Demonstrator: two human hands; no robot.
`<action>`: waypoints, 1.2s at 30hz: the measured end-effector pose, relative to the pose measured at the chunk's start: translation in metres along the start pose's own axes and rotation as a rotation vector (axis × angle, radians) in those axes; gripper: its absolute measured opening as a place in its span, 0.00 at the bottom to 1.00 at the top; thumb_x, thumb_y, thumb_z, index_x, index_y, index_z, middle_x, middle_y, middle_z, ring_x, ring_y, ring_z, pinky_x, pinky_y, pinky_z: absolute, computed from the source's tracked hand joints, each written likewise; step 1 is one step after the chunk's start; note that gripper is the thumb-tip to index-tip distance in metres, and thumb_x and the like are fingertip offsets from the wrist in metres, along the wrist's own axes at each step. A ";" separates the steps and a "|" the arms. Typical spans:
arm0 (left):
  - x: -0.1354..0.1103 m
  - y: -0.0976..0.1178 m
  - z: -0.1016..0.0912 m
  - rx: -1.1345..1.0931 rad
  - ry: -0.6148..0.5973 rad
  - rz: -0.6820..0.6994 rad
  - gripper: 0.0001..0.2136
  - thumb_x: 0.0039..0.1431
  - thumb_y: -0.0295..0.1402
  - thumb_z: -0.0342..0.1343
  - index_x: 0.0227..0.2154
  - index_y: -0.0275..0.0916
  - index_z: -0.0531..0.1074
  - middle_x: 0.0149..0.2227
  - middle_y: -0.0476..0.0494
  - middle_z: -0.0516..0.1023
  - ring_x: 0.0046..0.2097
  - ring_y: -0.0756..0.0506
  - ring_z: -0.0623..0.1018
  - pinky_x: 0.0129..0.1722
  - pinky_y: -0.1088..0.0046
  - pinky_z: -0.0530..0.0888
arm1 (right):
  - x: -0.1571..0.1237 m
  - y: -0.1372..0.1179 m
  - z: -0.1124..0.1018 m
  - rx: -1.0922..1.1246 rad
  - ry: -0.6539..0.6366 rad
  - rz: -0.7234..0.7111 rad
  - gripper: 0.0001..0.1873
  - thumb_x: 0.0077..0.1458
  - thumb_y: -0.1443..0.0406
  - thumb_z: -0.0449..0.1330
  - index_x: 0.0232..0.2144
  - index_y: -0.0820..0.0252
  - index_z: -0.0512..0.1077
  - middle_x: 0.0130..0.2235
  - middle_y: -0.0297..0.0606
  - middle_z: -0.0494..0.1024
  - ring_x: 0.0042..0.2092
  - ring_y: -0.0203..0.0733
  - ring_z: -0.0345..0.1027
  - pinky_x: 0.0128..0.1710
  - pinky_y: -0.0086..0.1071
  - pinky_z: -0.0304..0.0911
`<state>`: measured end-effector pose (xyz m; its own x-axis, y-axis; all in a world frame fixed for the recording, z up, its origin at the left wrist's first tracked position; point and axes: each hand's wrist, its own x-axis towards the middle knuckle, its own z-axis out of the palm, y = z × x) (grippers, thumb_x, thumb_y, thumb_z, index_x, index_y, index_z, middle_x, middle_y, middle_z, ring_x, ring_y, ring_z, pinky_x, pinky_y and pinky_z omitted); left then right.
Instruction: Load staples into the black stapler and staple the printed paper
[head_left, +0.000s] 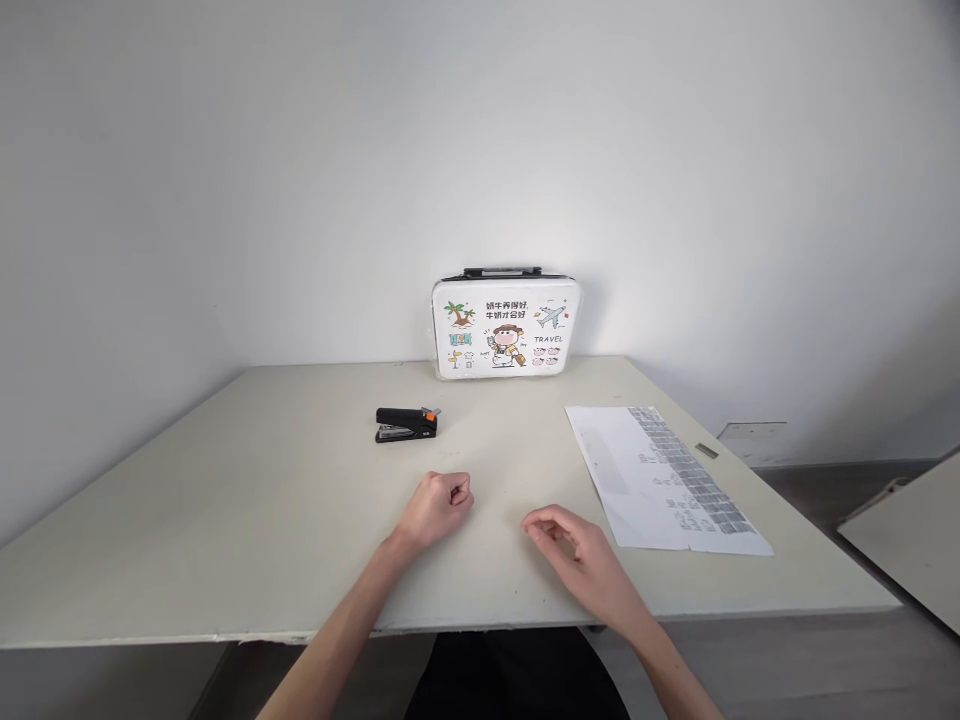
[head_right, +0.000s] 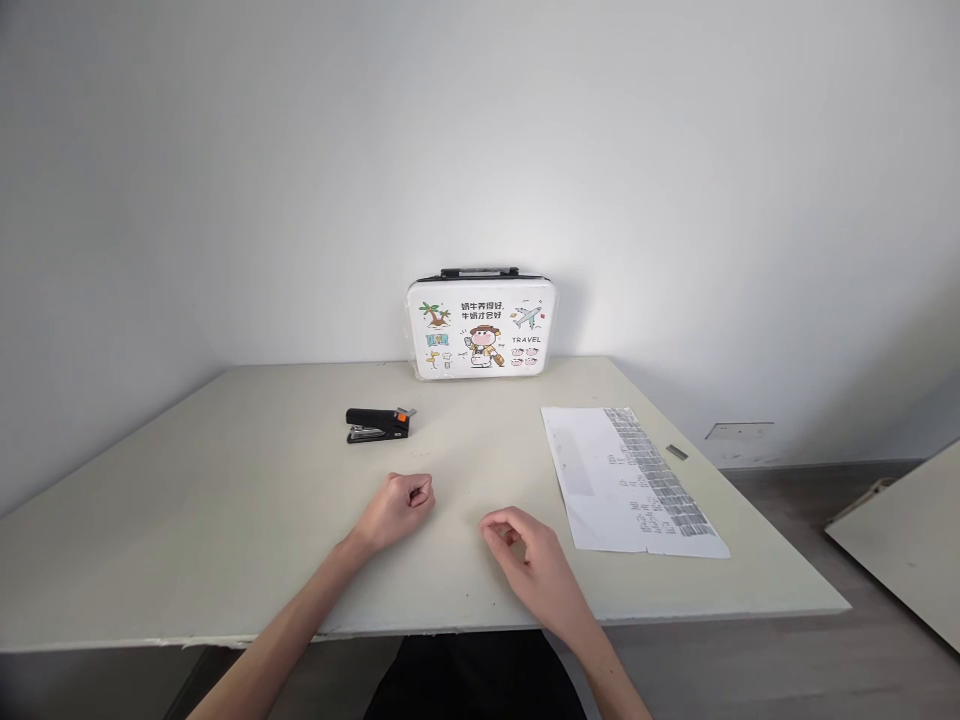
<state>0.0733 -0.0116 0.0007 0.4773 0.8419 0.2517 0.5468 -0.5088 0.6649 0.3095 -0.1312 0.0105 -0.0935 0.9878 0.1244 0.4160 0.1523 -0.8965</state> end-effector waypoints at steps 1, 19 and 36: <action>0.000 -0.001 0.000 0.000 0.000 0.002 0.12 0.49 0.26 0.47 0.23 0.43 0.46 0.22 0.56 0.49 0.28 0.50 0.49 0.26 0.72 0.49 | 0.000 0.003 -0.003 -0.002 0.018 0.011 0.21 0.69 0.47 0.52 0.42 0.53 0.76 0.45 0.42 0.82 0.44 0.46 0.74 0.30 0.31 0.64; -0.002 -0.004 -0.001 -0.002 0.008 -0.001 0.13 0.50 0.26 0.47 0.22 0.42 0.46 0.22 0.56 0.49 0.28 0.50 0.49 0.26 0.72 0.50 | -0.052 0.097 -0.055 -0.740 0.298 0.042 0.31 0.69 0.47 0.45 0.66 0.51 0.68 0.70 0.36 0.62 0.71 0.55 0.55 0.70 0.56 0.52; -0.005 -0.015 -0.005 0.326 0.049 0.050 0.16 0.66 0.43 0.56 0.54 0.44 0.72 0.64 0.41 0.72 0.67 0.36 0.66 0.66 0.50 0.58 | -0.058 0.032 -0.035 -0.340 0.179 0.017 0.28 0.68 0.51 0.53 0.67 0.45 0.65 0.72 0.35 0.61 0.70 0.55 0.57 0.63 0.51 0.65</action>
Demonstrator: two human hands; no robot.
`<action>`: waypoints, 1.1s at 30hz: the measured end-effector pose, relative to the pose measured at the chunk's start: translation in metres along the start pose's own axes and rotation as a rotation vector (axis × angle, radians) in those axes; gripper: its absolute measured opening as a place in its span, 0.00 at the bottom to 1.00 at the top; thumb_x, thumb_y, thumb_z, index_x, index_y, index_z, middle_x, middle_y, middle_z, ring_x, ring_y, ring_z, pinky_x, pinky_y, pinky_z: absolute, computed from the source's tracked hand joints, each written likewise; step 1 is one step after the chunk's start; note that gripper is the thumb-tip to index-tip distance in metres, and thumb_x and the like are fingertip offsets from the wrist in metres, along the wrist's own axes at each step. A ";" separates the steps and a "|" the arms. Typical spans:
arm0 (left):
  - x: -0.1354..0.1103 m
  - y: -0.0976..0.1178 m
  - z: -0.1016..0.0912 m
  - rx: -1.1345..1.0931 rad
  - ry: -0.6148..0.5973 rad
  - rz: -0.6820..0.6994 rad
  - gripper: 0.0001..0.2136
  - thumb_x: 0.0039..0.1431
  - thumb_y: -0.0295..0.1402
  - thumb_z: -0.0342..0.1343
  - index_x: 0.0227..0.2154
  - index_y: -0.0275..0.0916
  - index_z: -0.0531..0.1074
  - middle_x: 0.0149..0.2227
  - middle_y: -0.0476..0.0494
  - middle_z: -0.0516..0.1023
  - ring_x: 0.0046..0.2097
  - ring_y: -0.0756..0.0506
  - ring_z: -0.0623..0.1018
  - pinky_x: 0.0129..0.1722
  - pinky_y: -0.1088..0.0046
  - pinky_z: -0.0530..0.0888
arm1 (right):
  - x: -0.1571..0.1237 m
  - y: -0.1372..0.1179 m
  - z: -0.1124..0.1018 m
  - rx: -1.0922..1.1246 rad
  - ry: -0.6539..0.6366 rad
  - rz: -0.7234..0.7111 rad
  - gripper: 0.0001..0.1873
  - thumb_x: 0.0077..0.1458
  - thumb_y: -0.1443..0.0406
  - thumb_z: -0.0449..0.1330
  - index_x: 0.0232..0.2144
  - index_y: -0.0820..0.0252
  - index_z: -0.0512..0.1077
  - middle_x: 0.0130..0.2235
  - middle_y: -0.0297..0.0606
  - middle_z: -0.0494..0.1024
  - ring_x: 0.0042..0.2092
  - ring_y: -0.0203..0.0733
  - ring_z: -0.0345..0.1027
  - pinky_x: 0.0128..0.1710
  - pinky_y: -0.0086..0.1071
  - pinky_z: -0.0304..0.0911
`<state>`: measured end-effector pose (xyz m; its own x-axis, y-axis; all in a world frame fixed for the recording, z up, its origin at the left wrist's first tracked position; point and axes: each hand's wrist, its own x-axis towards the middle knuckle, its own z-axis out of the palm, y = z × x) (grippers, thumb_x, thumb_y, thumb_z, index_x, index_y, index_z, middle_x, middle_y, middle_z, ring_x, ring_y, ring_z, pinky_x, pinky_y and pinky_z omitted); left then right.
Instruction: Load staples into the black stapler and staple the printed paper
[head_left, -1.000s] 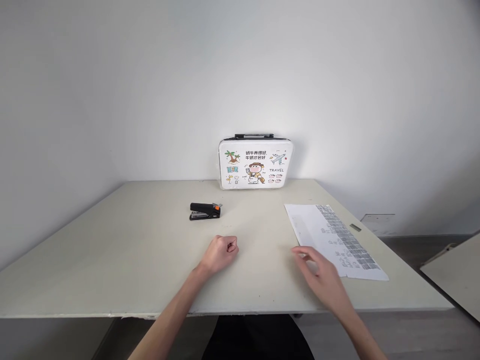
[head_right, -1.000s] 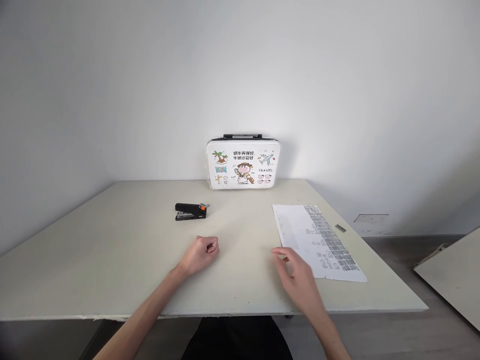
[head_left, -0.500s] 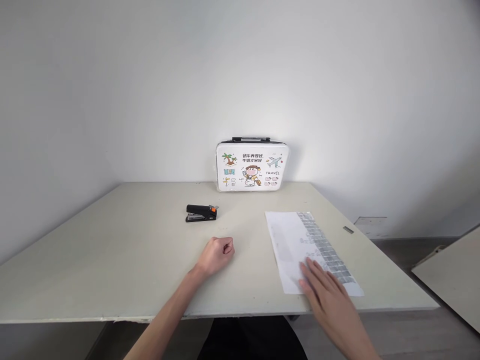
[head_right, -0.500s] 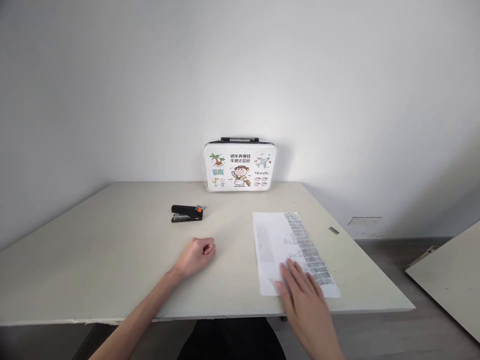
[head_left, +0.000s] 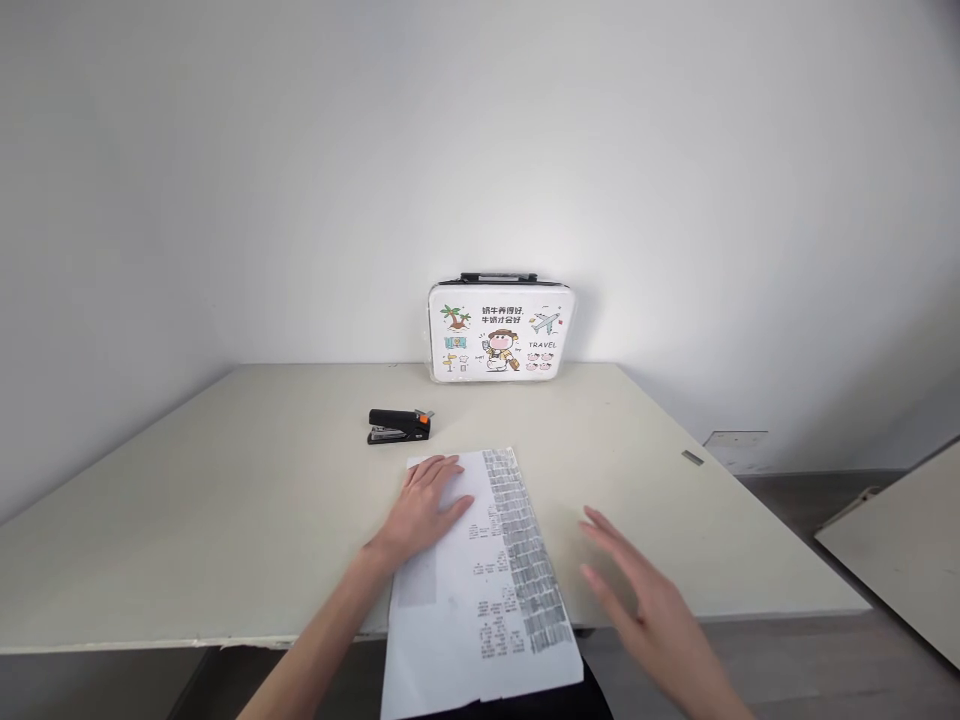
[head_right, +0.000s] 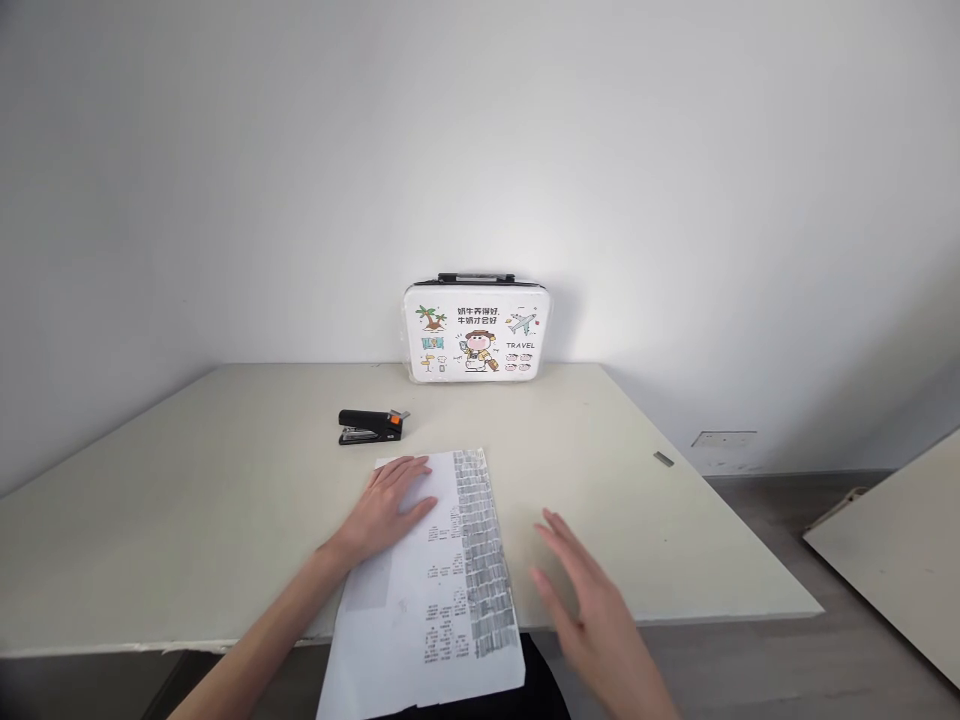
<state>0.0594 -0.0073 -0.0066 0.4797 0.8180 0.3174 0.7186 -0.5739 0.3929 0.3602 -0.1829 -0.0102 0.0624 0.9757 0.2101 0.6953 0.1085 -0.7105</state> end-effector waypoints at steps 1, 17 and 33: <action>-0.003 -0.004 -0.003 0.019 -0.031 0.008 0.18 0.67 0.45 0.55 0.56 0.45 0.71 0.65 0.41 0.71 0.68 0.36 0.65 0.67 0.50 0.58 | 0.007 0.014 -0.009 -0.014 0.024 0.026 0.28 0.68 0.50 0.52 0.66 0.46 0.66 0.72 0.36 0.61 0.70 0.55 0.58 0.62 0.50 0.67; -0.033 -0.096 -0.094 -0.404 0.318 -0.439 0.28 0.57 0.58 0.59 0.49 0.40 0.75 0.49 0.39 0.81 0.51 0.38 0.79 0.52 0.62 0.75 | 0.044 0.073 -0.031 0.016 0.207 0.143 0.22 0.65 0.47 0.54 0.48 0.53 0.76 0.57 0.45 0.78 0.52 0.52 0.74 0.41 0.36 0.70; -0.034 -0.090 -0.087 -0.323 0.224 -0.536 0.21 0.57 0.56 0.57 0.36 0.41 0.76 0.26 0.50 0.72 0.30 0.47 0.71 0.32 0.73 0.67 | 0.041 0.081 -0.035 0.022 0.256 0.175 0.22 0.64 0.46 0.55 0.41 0.54 0.79 0.48 0.44 0.84 0.46 0.51 0.79 0.29 0.30 0.69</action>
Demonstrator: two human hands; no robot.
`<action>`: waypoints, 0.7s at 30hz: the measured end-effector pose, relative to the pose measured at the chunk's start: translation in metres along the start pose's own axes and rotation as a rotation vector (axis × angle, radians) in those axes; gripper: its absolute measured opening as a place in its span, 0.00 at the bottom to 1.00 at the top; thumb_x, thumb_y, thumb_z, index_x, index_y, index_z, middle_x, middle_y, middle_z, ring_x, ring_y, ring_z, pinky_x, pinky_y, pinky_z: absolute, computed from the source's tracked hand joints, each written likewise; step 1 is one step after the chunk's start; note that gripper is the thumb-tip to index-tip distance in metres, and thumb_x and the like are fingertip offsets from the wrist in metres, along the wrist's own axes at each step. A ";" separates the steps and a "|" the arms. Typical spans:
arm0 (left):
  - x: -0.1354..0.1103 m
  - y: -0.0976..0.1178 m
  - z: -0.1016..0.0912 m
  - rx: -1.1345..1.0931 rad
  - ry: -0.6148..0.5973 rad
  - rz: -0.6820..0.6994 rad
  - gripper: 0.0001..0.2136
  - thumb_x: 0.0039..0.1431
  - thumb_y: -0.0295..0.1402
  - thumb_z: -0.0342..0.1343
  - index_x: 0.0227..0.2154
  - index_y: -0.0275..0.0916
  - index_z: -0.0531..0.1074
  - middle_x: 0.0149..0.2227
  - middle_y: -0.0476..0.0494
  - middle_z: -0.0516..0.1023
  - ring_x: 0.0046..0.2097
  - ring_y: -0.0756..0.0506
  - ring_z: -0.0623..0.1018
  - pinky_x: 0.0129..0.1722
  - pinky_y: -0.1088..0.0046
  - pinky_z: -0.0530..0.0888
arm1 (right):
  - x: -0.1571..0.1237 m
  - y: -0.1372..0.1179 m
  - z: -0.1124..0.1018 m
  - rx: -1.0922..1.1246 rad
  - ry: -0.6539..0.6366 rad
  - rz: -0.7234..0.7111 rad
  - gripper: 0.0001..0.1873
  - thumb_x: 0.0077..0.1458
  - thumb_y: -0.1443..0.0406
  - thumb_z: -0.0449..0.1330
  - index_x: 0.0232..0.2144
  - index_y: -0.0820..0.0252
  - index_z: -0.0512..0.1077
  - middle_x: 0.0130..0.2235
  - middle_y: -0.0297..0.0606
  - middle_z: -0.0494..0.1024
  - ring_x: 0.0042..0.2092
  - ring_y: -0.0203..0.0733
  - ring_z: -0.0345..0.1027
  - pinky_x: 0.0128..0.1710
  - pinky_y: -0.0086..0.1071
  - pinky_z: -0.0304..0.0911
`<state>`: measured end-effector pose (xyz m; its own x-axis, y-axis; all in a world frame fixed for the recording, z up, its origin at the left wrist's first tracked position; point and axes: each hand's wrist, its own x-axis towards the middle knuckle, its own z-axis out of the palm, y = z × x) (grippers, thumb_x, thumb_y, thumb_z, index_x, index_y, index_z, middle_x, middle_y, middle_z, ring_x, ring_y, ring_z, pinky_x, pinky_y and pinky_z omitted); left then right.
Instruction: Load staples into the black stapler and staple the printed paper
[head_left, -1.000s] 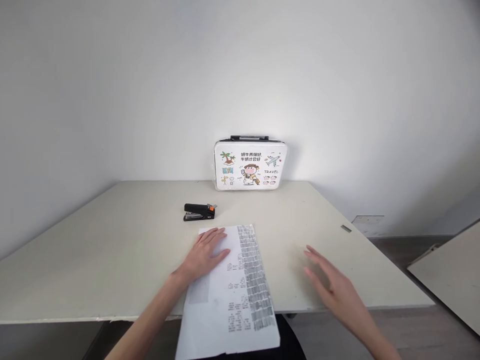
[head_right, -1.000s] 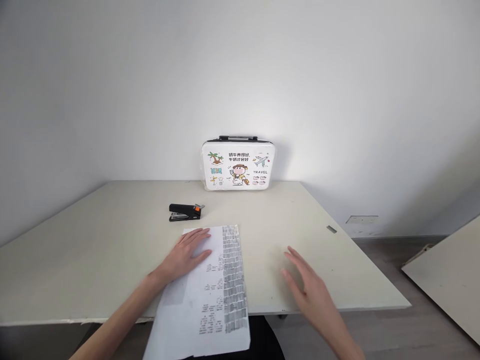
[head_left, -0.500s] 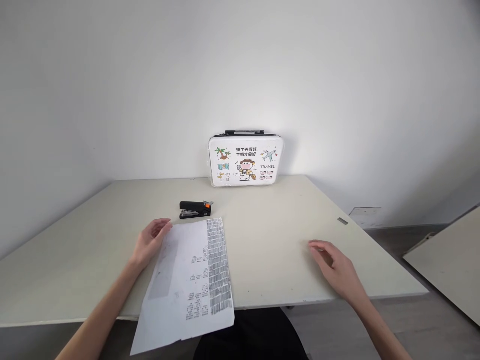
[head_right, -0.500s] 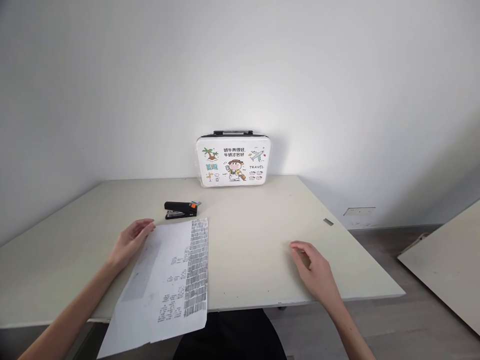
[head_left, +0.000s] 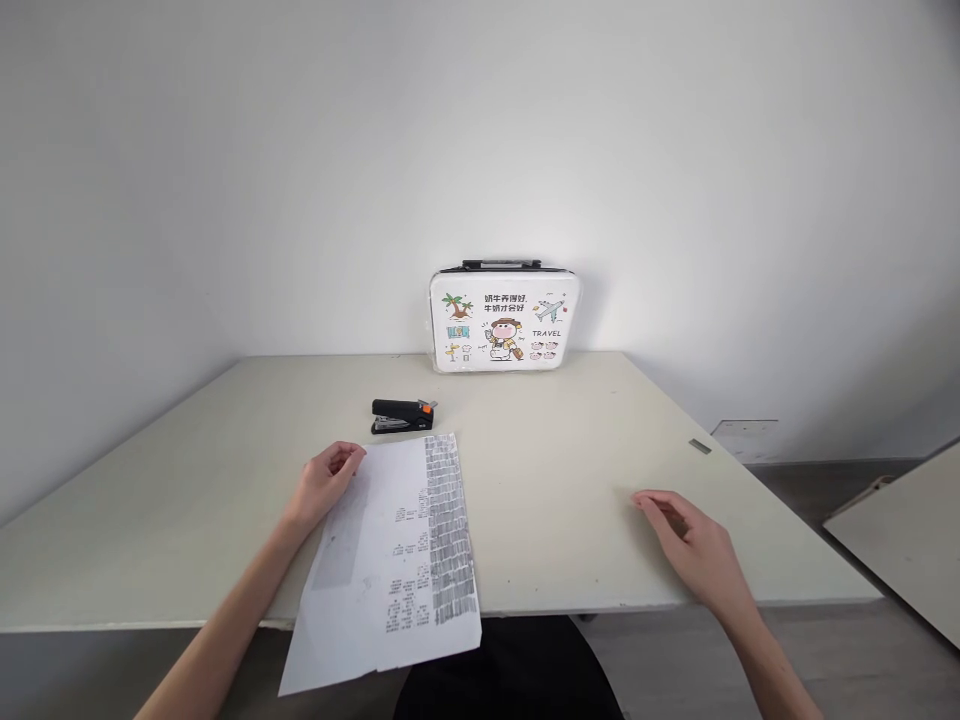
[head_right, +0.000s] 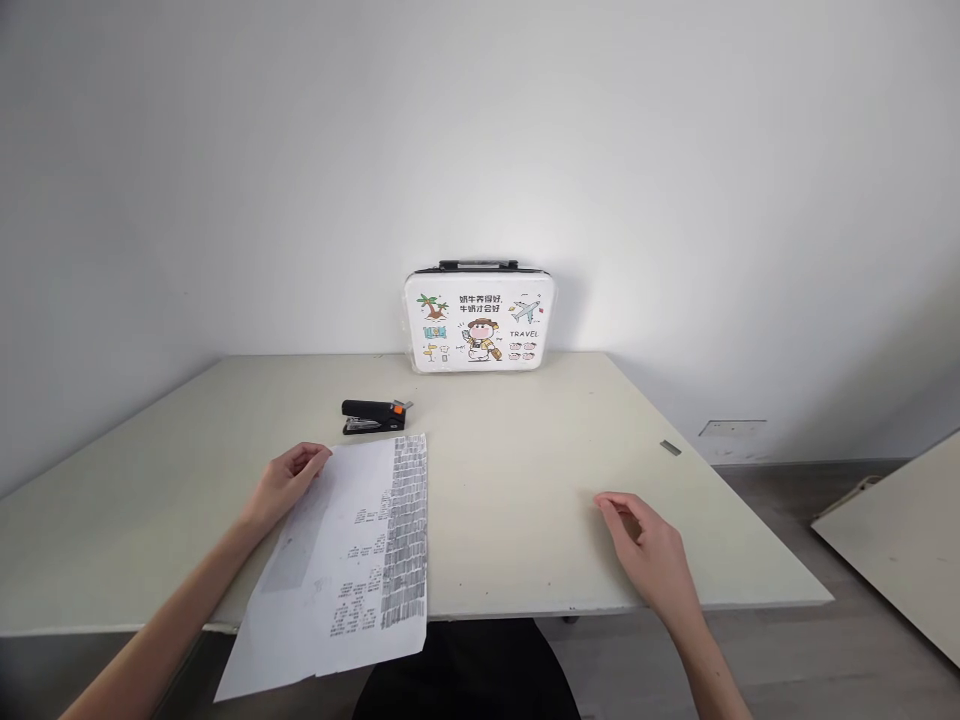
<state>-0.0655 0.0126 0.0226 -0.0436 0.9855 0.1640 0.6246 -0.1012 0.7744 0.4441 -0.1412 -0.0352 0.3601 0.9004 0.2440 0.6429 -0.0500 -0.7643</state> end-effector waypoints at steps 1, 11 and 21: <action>0.000 -0.001 0.001 0.021 -0.003 -0.001 0.21 0.58 0.56 0.56 0.36 0.41 0.76 0.26 0.50 0.72 0.30 0.47 0.71 0.32 0.72 0.67 | 0.000 0.001 0.000 -0.002 -0.003 -0.002 0.22 0.64 0.46 0.55 0.41 0.54 0.79 0.49 0.45 0.84 0.46 0.51 0.79 0.29 0.29 0.68; -0.002 0.005 0.002 0.127 0.019 0.006 0.20 0.59 0.54 0.54 0.36 0.42 0.76 0.28 0.49 0.77 0.32 0.45 0.73 0.36 0.70 0.69 | 0.000 0.003 -0.002 -0.008 -0.015 0.021 0.22 0.64 0.45 0.55 0.42 0.52 0.78 0.49 0.42 0.84 0.48 0.50 0.79 0.31 0.29 0.69; -0.003 0.010 0.003 0.114 0.024 0.011 0.20 0.56 0.55 0.53 0.34 0.41 0.76 0.27 0.48 0.77 0.32 0.45 0.73 0.36 0.69 0.70 | 0.001 0.001 -0.003 -0.015 0.001 0.014 0.22 0.63 0.45 0.55 0.42 0.53 0.79 0.49 0.44 0.84 0.47 0.51 0.79 0.29 0.30 0.69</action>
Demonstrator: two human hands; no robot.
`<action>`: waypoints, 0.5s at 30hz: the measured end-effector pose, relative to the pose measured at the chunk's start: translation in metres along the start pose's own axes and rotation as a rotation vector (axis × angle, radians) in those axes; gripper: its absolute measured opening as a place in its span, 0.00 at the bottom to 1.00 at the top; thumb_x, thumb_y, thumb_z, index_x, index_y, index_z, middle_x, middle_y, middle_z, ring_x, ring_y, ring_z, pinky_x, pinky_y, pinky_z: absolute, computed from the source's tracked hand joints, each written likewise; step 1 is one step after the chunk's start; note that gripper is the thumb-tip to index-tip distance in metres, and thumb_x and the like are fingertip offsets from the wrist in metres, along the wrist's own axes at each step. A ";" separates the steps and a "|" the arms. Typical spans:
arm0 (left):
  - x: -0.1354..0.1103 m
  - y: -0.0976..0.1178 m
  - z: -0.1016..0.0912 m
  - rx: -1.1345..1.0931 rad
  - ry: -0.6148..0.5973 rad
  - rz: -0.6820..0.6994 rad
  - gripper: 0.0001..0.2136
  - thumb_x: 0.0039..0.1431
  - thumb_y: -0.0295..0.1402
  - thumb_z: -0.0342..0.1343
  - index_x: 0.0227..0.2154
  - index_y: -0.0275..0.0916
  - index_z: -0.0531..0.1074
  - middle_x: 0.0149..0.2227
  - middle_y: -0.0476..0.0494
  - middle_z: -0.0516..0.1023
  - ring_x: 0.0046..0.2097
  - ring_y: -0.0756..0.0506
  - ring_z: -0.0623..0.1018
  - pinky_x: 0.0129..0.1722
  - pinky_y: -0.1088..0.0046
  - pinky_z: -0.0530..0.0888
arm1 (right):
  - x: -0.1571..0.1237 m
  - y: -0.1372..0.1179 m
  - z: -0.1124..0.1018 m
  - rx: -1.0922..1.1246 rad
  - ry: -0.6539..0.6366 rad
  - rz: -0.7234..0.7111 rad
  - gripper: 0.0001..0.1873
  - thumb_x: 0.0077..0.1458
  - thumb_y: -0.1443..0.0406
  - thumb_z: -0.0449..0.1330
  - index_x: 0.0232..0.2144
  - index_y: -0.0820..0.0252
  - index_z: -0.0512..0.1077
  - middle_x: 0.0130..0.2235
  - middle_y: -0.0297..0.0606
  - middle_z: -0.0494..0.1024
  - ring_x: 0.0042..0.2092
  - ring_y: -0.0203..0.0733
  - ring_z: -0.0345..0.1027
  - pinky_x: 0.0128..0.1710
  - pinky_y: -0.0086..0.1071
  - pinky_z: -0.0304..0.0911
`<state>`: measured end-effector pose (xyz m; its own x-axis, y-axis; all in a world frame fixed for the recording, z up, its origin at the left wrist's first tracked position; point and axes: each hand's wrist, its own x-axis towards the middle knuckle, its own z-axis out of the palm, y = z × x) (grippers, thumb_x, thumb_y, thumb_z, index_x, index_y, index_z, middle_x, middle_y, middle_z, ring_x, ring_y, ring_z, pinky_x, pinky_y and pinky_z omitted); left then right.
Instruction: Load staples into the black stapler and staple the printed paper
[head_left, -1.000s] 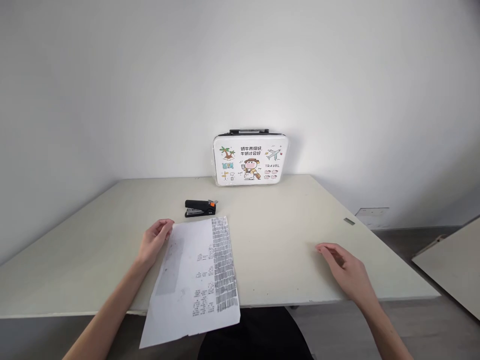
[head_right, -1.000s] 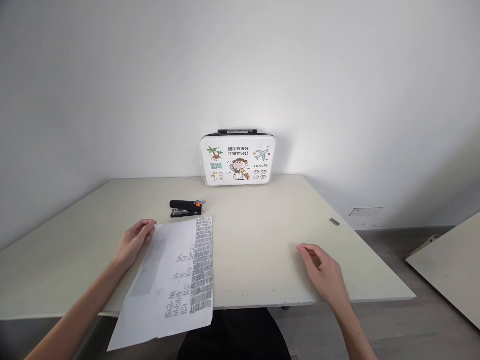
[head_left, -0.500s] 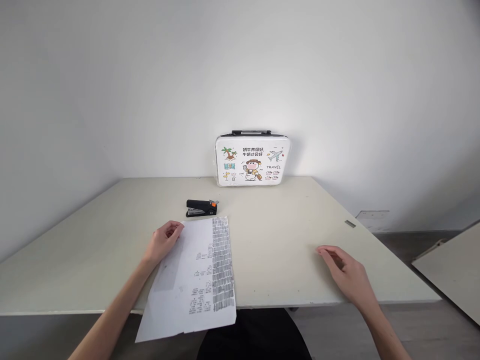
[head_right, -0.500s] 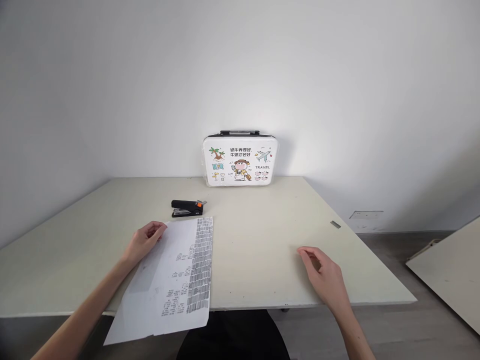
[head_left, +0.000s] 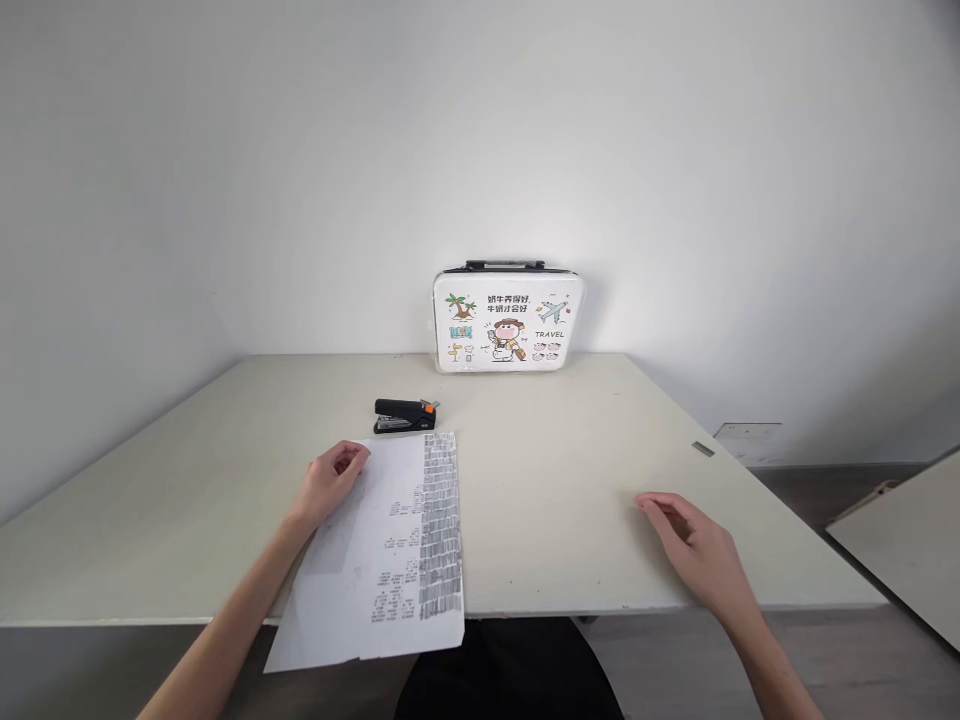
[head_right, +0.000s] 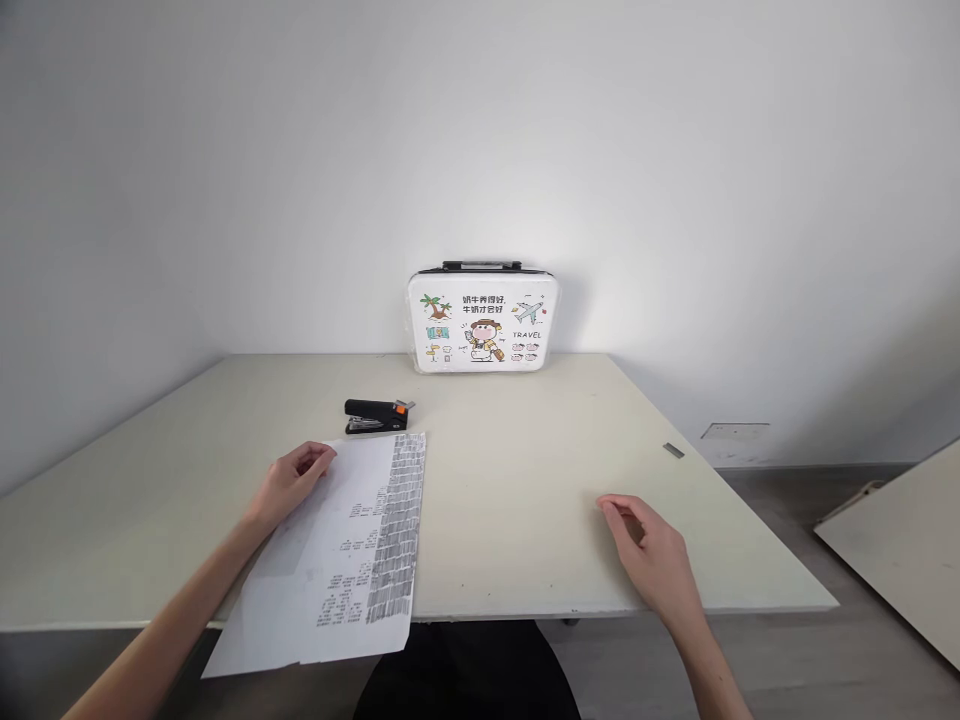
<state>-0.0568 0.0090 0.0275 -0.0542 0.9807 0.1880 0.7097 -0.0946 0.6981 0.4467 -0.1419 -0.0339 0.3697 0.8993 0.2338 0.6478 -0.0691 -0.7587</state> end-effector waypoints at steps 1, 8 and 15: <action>0.000 0.000 0.000 -0.001 -0.001 -0.001 0.21 0.56 0.55 0.53 0.34 0.41 0.76 0.27 0.48 0.77 0.31 0.45 0.73 0.36 0.69 0.70 | 0.000 0.000 0.000 0.000 0.000 0.002 0.22 0.63 0.45 0.55 0.42 0.53 0.79 0.48 0.44 0.84 0.47 0.51 0.79 0.29 0.30 0.70; -0.001 0.001 -0.001 -0.002 0.002 0.005 0.20 0.56 0.55 0.54 0.34 0.41 0.76 0.27 0.48 0.77 0.31 0.45 0.73 0.36 0.70 0.70 | 0.000 0.000 0.000 0.002 -0.005 0.010 0.22 0.63 0.45 0.55 0.41 0.52 0.79 0.48 0.43 0.84 0.47 0.50 0.79 0.29 0.29 0.69; -0.001 0.002 -0.001 -0.001 0.001 0.015 0.21 0.56 0.56 0.54 0.34 0.41 0.76 0.27 0.48 0.77 0.31 0.45 0.74 0.35 0.70 0.70 | -0.001 0.000 0.001 0.002 -0.005 -0.008 0.22 0.64 0.45 0.55 0.42 0.53 0.79 0.48 0.44 0.84 0.47 0.51 0.79 0.29 0.29 0.68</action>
<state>-0.0556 0.0075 0.0293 -0.0438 0.9790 0.1993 0.7097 -0.1098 0.6959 0.4454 -0.1427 -0.0344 0.3613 0.9019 0.2366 0.6494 -0.0613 -0.7580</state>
